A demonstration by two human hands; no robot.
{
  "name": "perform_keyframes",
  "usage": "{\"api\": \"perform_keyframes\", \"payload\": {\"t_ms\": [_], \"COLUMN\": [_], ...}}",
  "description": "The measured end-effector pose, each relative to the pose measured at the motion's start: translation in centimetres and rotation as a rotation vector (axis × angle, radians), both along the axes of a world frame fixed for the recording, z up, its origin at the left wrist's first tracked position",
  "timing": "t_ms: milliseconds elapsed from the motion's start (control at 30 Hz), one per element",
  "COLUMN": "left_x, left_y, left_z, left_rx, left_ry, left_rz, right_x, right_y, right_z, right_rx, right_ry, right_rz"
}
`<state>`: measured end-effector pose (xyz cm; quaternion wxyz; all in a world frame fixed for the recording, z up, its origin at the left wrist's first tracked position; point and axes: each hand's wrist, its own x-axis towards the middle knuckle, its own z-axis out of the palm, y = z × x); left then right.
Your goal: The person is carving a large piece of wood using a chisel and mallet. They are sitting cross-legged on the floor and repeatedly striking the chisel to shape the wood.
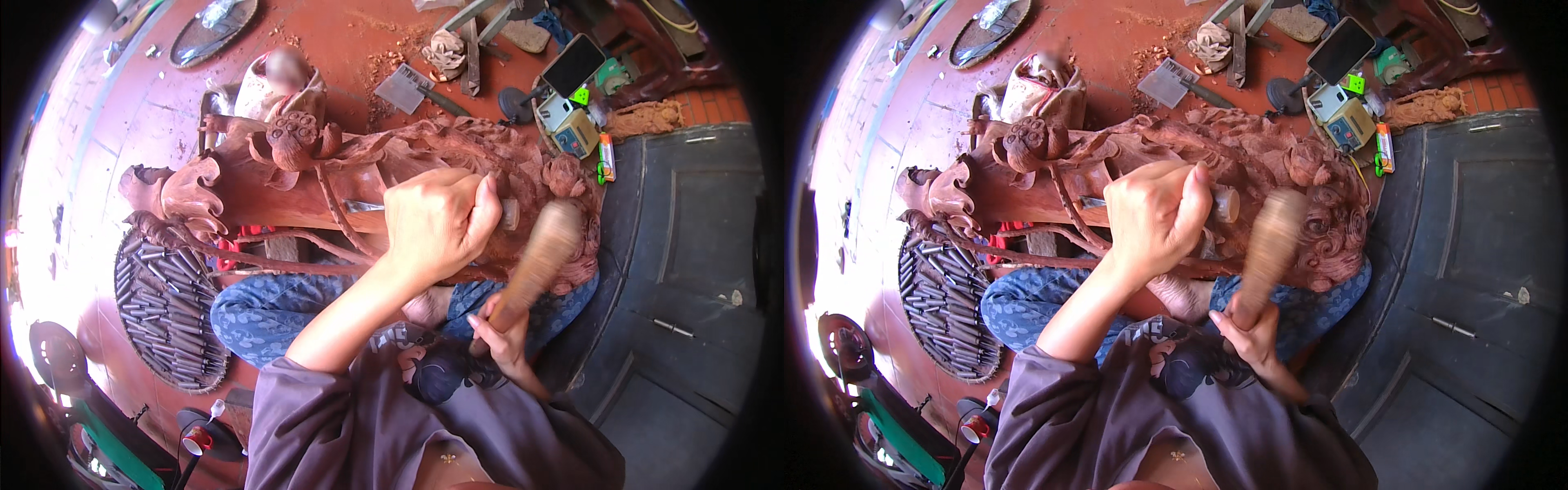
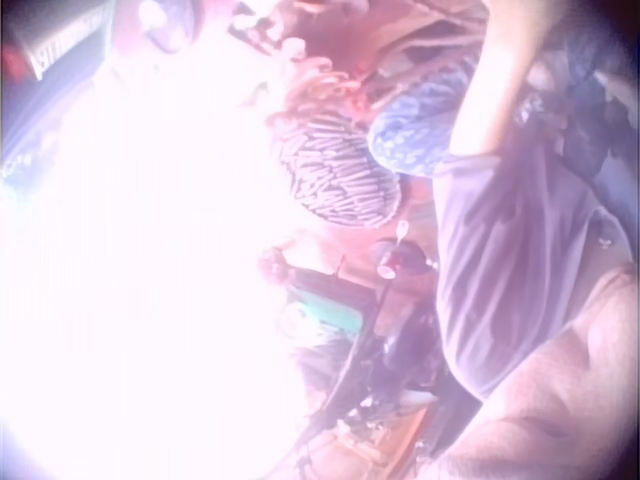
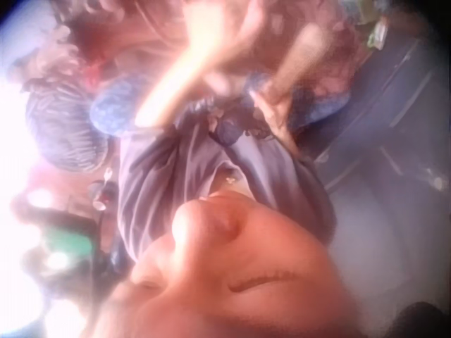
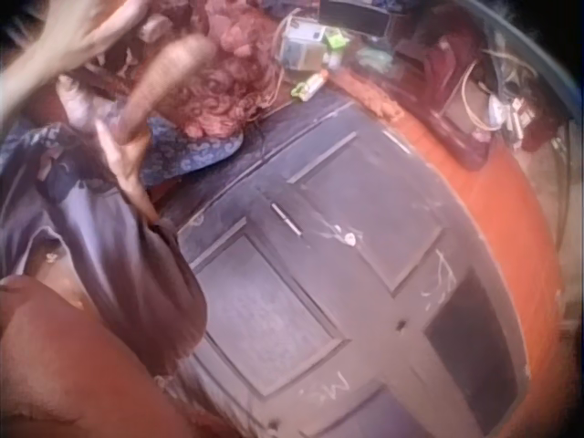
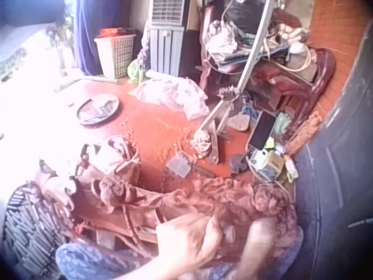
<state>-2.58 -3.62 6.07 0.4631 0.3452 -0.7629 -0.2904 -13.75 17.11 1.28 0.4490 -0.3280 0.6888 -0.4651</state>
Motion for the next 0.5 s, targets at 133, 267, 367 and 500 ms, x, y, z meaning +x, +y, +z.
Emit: {"api": "perform_keyframes", "payload": {"t_ms": [133,267,367,500], "left_x": [0.2,0.9,0.4,-1.1], "left_y": [0.3,-0.2,1.1,3.0], "left_z": [0.3,0.0,1.0,2.0], "left_rx": [-0.013,0.023,-0.008,-0.039], "left_ry": [-0.026,-0.06,-0.01,0.025], "left_rz": [-0.001,0.026,0.023,-0.117], "right_x": [1.8,0.5,1.3,0.1], "right_y": [-0.8,0.3,0.7,1.2], "right_z": [-0.5,-0.6,-1.0,-0.4], "right_rx": [-0.147,-0.026,-0.14,-0.078], "right_ry": [-0.095,0.006,-0.083,-0.088], "right_rz": [-0.148,0.06,-0.079,-0.01]}}
